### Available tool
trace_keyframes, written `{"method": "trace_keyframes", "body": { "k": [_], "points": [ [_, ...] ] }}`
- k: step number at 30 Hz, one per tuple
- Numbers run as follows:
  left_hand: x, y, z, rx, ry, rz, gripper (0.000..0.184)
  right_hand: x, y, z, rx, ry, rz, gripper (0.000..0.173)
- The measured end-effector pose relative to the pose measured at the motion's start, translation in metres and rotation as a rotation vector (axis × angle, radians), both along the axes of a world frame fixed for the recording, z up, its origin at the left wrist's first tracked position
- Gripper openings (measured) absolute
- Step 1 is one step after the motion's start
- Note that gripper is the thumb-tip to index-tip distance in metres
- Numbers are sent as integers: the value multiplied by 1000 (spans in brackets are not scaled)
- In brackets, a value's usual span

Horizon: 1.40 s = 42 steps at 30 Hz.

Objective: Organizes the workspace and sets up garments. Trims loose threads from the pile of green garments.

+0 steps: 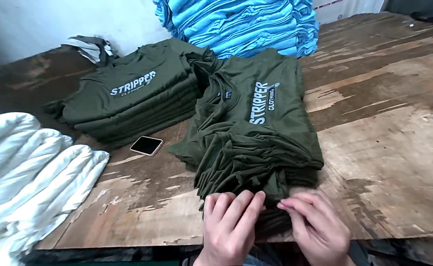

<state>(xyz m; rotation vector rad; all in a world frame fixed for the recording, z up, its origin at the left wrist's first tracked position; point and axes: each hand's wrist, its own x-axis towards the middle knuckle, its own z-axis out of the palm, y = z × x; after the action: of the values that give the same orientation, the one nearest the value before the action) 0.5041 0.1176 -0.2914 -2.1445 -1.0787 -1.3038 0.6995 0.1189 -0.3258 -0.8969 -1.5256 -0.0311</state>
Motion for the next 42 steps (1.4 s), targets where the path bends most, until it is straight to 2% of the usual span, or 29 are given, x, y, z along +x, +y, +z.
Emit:
{"method": "trace_keyframes", "body": {
  "k": [7, 13, 16, 17, 19, 22, 23, 25, 26, 28, 29, 30, 32, 33, 35, 37, 39, 42],
  "points": [
    [11, 4, 0, 53, 194, -150, 22, 2, -5, -2, 35, -65, 7, 6],
    [12, 12, -2, -37, 91, -152, 15, 12, -7, -4, 59, -75, 12, 6],
    [13, 15, 1, -252, 49, 13, 23, 12, -15, -6, 27, -185, 5, 12],
    [11, 19, 2, -283, 36, 99, 13, 9, -17, -7, -12, -282, -9, 17],
    [0, 33, 11, -231, 1, 295, 8, 6, -16, -9, -68, -518, -18, 23],
    [-27, 65, 27, -15, -16, 429, 11, 18, -11, -2, -2, -615, 174, 19],
    [-37, 76, 26, 97, -8, 394, 14, 28, -13, 10, -26, -664, 269, 19],
    [-55, 91, 19, 268, 60, 187, 20, 50, -22, 37, -206, -805, 419, 17],
    [-60, 93, 12, 289, 115, 72, 24, 60, -27, 49, -341, -887, 438, 15],
    [-60, 83, -7, 225, 235, -97, 20, 75, -37, 67, -628, -1037, 417, 14],
    [-55, 74, -13, 148, 253, -130, 17, 80, -40, 72, -737, -1079, 389, 24],
    [-48, 63, -17, 57, 230, -92, 16, 81, -41, 74, -787, -1077, 355, 35],
    [-28, 39, -14, -142, 66, 66, 24, 76, -41, 68, -661, -947, 237, 46],
    [-17, 28, -10, -242, -22, 133, 28, 69, -38, 61, -528, -836, 147, 46],
    [0, 13, -3, -393, -125, 188, 34, 48, -27, 42, -264, -645, -28, 35],
    [10, 5, -3, -443, -157, 138, 35, 32, -14, 30, -130, -616, -123, 23],
    [13, -1, -5, -463, -166, 31, 40, 29, -5, 20, -95, -579, -89, 18],
    [9, -4, -9, -432, -148, -101, 31, 45, -3, 19, -204, -475, 191, 20]
  ]
}}
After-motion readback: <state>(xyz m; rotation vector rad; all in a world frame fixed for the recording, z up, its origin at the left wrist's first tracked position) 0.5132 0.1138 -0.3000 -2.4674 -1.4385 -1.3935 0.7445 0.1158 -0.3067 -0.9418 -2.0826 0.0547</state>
